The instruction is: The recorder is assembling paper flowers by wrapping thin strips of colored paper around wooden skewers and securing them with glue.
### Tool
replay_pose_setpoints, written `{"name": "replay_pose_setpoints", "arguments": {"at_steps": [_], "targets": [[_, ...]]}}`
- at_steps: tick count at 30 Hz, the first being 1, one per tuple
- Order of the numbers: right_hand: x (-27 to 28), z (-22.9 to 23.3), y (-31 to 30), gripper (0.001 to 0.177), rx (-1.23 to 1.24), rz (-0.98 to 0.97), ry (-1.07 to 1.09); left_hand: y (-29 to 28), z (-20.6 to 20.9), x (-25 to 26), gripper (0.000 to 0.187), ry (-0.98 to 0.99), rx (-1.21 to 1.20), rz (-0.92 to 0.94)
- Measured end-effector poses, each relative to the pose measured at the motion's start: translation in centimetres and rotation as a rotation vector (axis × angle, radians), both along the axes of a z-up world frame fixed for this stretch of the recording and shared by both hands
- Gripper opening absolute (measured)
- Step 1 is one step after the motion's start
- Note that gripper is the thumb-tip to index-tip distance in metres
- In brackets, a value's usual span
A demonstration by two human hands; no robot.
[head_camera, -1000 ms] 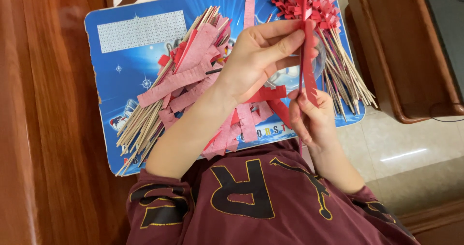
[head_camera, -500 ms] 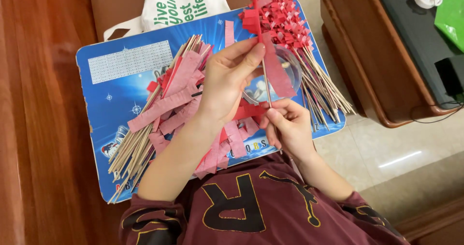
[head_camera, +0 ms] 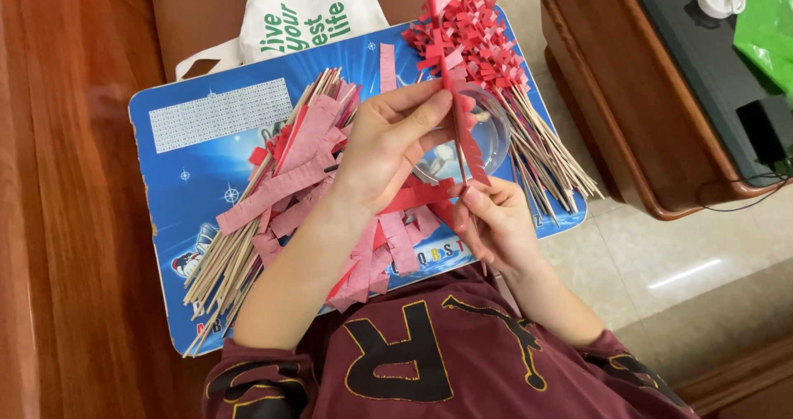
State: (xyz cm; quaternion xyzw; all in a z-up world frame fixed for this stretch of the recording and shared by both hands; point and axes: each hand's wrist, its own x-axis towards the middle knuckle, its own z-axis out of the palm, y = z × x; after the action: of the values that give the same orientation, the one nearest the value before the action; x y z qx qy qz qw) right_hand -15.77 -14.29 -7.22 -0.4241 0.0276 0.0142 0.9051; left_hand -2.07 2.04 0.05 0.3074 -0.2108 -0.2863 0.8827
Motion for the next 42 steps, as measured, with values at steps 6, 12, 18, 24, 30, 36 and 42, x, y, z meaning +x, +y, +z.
{"name": "replay_pose_setpoints", "arguments": {"at_steps": [6,12,18,24,30,36,42], "targets": [[-0.2,-1.0,-0.7,0.028,0.077,0.065,-0.037,0.1,-0.3,0.2,0.024,0.0,-0.004,-0.05],[-0.3,-1.4,-0.8,0.032,0.069,0.09,-0.045,-0.1,-0.2,0.0,0.025,0.002,-0.012,-0.076],[0.4,0.6,1.3,0.025,-0.277,-0.121,-0.061,-0.7,-0.1,-0.3,0.025,0.002,0.107,0.17],[0.3,0.1,0.4,0.025,-0.173,-0.113,0.029,-1.0,-0.8,0.1,0.027,0.088,0.02,0.107],[0.3,0.3,0.1,0.026,-0.151,-0.102,0.043,-1.3,-2.2,0.3,0.028,0.108,0.028,0.071],[0.4,0.4,0.2,0.026,-0.174,-0.107,0.061,-1.3,-2.1,0.3,0.032,0.064,0.122,0.105],[0.4,0.4,0.1,0.03,-0.125,-0.069,0.013,-1.3,-2.4,0.1,0.031,0.037,0.209,0.14]]}}
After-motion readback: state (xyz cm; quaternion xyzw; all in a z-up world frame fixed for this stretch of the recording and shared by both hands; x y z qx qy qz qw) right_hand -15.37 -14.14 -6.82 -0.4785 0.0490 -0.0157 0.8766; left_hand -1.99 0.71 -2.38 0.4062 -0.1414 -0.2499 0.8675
